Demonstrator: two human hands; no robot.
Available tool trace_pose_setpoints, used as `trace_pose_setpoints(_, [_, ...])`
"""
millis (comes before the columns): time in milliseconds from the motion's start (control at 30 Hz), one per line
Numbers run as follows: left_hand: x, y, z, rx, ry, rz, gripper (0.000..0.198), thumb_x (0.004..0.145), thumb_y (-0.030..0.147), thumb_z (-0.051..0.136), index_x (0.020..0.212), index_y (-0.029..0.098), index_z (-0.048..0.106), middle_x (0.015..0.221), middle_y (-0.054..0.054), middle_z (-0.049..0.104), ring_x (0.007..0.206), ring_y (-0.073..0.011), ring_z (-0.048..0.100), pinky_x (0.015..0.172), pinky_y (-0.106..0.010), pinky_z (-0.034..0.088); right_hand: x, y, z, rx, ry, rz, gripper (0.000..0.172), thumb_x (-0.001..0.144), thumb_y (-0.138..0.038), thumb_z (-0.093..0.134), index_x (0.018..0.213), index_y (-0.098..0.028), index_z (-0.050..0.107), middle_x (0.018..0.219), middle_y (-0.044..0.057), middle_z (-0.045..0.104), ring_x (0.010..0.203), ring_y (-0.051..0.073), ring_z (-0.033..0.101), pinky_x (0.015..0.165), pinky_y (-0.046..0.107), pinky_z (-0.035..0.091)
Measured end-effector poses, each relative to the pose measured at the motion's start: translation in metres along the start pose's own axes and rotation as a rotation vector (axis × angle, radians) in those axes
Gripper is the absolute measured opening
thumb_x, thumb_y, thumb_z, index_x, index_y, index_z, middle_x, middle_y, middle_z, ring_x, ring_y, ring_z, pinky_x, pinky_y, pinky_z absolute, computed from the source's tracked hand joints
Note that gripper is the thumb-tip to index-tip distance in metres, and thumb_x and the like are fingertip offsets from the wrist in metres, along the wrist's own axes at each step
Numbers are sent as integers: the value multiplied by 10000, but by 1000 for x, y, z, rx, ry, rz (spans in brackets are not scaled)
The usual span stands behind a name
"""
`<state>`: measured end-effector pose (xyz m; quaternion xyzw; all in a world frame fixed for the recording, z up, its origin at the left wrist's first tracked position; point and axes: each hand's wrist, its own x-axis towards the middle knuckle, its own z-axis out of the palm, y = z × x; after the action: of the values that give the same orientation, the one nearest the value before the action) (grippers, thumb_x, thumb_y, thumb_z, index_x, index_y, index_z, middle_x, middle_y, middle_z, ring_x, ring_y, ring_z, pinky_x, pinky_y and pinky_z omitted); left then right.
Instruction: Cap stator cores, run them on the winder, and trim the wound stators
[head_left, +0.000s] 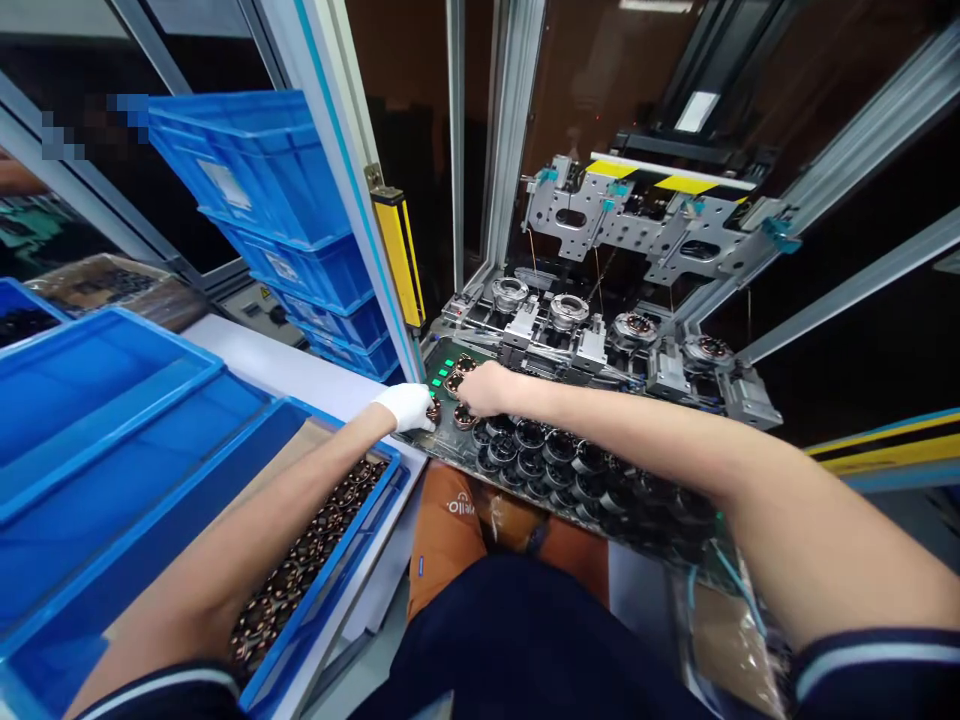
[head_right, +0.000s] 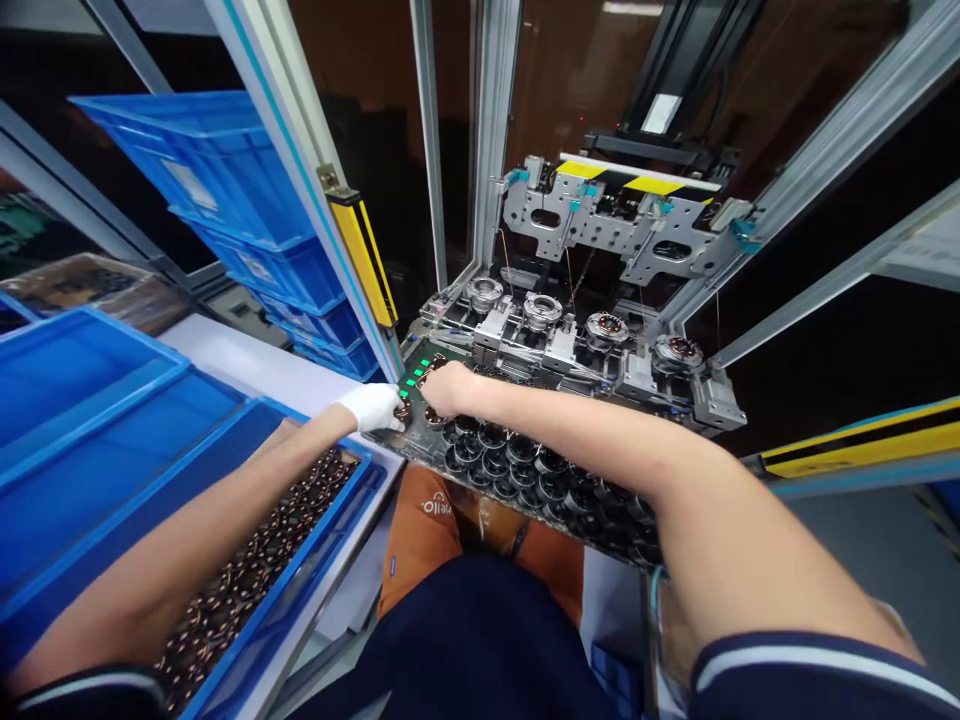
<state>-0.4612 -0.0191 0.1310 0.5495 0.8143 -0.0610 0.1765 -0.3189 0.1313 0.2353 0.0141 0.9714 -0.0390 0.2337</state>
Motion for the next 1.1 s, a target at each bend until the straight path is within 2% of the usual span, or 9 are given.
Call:
trace_pose_setpoints(133, [13,12,5,31,-16,-27,375,1122,434,777,1405,190,751,1443,-130,754,1281,-287,761,1108,-514,675,-67,69,-15,-20,96,38,384,1134,-477,777,1415,-216,778,1433,116,790,1323,305,761,1202,588,614])
trace_pose_setpoints(233, [6,17,-14,60,14,-2,403,1121,439,774,1437,190,743,1429,-134,766,1259,-283,770,1117,-523,666,-140,147,-13,-13,182,202,366,1146,-485,737,1475,-342,813,1323,104,866,1232,331,809,1137,538,618])
trace_pose_setpoints(367, [-1,41,-70,103,106,114,419,1082,478,749,1446,275,793,1413,-136,800,1243,-329,798,1125,-478,634,-235,256,4,39,231,524,268,1094,-388,796,1338,-336,893,1174,102,904,1065,312,854,963,423,635])
trace_pose_setpoints(500, [34,111,-142,129,245,339,478,1116,563,636,1510,327,771,1499,-90,774,1389,-330,744,1231,-431,562,-289,336,25,137,223,770,240,1139,-365,762,1317,-224,841,1112,84,868,989,242,831,995,417,670])
trace_pose_setpoints(633, [114,210,-196,184,374,481,478,1131,493,634,1539,275,751,1686,-114,644,1537,-365,620,1316,-487,490,-293,379,52,211,250,885,400,1147,-446,770,1453,-194,722,1399,112,767,1164,258,789,1017,479,710])
trace_pose_setpoints(733, [183,273,-215,218,439,483,484,1102,421,704,1536,211,746,1817,-168,498,1631,-434,499,1327,-577,472,-281,396,72,233,271,894,421,1135,-443,785,1473,-201,716,1470,125,737,1242,285,770,1054,505,701])
trace_pose_setpoints(800, [223,303,-218,237,433,464,492,1096,426,749,1531,197,730,1798,-184,508,1616,-430,515,1302,-622,501,-272,405,83,235,287,890,421,1131,-443,790,1467,-200,720,1481,127,734,1266,293,763,1076,521,692])
trace_pose_setpoints(933, [278,337,-209,276,339,448,475,1096,452,798,1487,194,720,1617,-155,661,1465,-355,664,1220,-616,598,-264,417,95,218,339,896,413,1131,-447,788,1462,-208,726,1505,130,725,1299,300,752,1106,536,679])
trace_pose_setpoints(1100, [302,349,-191,282,302,458,384,1117,441,777,1403,185,757,1483,-138,740,1366,-316,726,1180,-572,633,-269,419,90,204,391,858,377,1130,-441,790,1425,-210,745,1478,121,741,1289,294,757,1109,527,676])
